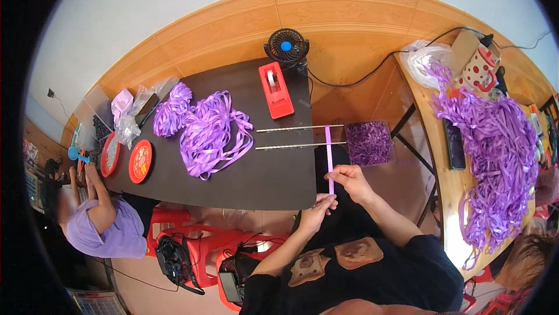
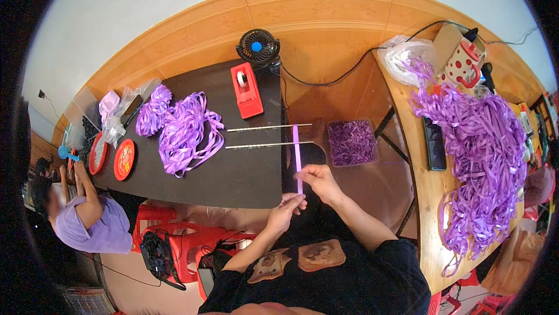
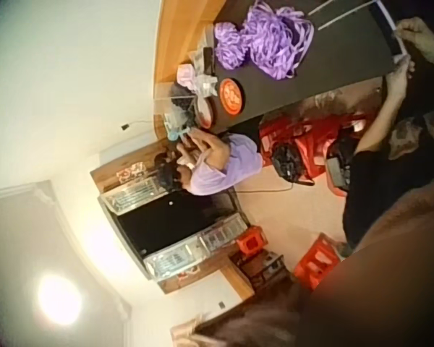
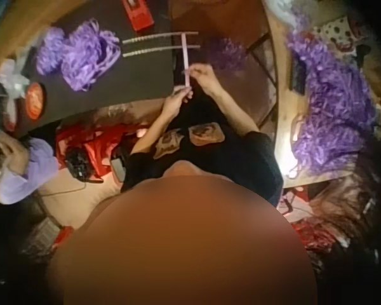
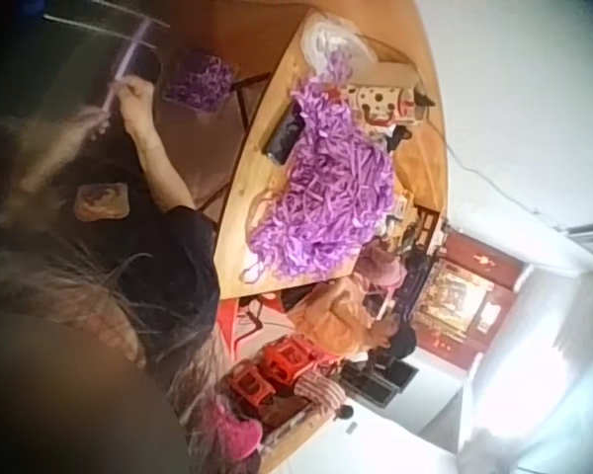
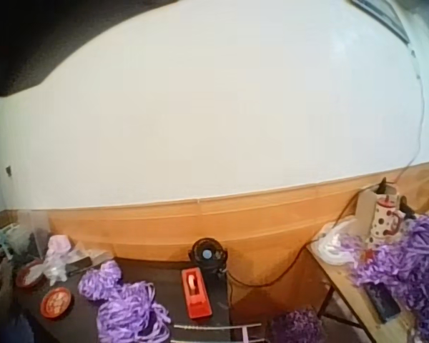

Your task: Wrapping purple ribbon around metal rods and securing it with tape to assemble a toy part.

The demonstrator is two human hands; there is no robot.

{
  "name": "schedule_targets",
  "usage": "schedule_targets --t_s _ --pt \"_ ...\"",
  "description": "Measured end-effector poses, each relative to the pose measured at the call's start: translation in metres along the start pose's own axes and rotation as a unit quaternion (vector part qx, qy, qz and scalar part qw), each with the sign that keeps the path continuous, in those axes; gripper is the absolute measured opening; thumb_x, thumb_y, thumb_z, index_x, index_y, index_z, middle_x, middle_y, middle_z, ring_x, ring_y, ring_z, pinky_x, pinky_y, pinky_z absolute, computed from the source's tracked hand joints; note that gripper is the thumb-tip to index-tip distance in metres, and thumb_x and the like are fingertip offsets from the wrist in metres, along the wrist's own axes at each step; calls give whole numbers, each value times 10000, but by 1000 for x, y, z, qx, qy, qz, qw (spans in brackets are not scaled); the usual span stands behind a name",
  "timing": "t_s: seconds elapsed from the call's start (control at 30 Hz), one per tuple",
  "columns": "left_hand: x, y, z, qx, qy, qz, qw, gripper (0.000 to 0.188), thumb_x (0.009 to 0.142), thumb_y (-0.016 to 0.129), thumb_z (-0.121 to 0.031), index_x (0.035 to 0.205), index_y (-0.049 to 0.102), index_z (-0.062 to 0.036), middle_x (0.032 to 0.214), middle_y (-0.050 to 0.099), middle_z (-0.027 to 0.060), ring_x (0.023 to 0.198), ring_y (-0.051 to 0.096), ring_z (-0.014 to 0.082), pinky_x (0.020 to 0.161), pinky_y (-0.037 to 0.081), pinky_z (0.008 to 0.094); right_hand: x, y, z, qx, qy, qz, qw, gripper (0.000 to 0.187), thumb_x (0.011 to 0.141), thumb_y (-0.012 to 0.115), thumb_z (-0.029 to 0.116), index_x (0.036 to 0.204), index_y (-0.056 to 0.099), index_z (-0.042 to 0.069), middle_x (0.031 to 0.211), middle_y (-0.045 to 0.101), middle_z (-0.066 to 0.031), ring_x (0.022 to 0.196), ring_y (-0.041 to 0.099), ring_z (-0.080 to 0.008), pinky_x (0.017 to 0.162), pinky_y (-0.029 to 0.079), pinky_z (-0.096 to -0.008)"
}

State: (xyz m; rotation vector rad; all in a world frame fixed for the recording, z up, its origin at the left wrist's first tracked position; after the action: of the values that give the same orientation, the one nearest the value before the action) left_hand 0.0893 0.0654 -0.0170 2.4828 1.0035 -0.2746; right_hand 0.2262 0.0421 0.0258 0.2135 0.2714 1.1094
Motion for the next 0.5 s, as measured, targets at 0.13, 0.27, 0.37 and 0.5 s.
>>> schedule_targets --t_s 0.13,0.27,0.37,0.5 --pt "-1 -1 -1 4 2 -12 1000 178 866 636 -190 924 652 -23 780 655 43 668 595 86 555 433 194 -5 -8 10 -149 -97 -46 983 61 819 607 40 818 644 -9 800 622 -62 739 559 -142 675 437 -282" --pt "-5 -2 -5 2 -1 -17 1000 174 863 640 -183 906 651 -15 770 655 46 661 592 87 551 429 196 -35 14 65 -512 -391 -135 753 289 651 647 5 939 629 31 934 583 -98 832 554 -298 717 418 -361" --pt "-8 2 -12 -6 3 -1 1000 157 875 617 -177 895 642 -24 772 650 45 666 588 92 561 424 201 -53 34 66 -618 -487 -43 615 318 689 605 226 963 645 70 1045 576 -94 907 553 -224 712 387 -347" --pt "-13 4 -13 -21 11 11 1000 132 893 585 -157 871 630 -35 773 642 44 680 580 100 589 419 213 -63 43 69 -616 -553 -1 561 340 666 598 277 915 651 53 1038 590 -91 882 564 -201 747 389 -317"
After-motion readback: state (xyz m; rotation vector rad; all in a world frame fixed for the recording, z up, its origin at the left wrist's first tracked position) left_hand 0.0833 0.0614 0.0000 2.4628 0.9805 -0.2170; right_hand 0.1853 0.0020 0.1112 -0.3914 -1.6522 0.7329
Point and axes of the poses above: each hand's wrist, its own x-axis towards the middle knuckle, its own y-axis out of the palm, z = x × y, the point moved 6 cm from there along x, towards the middle knuckle
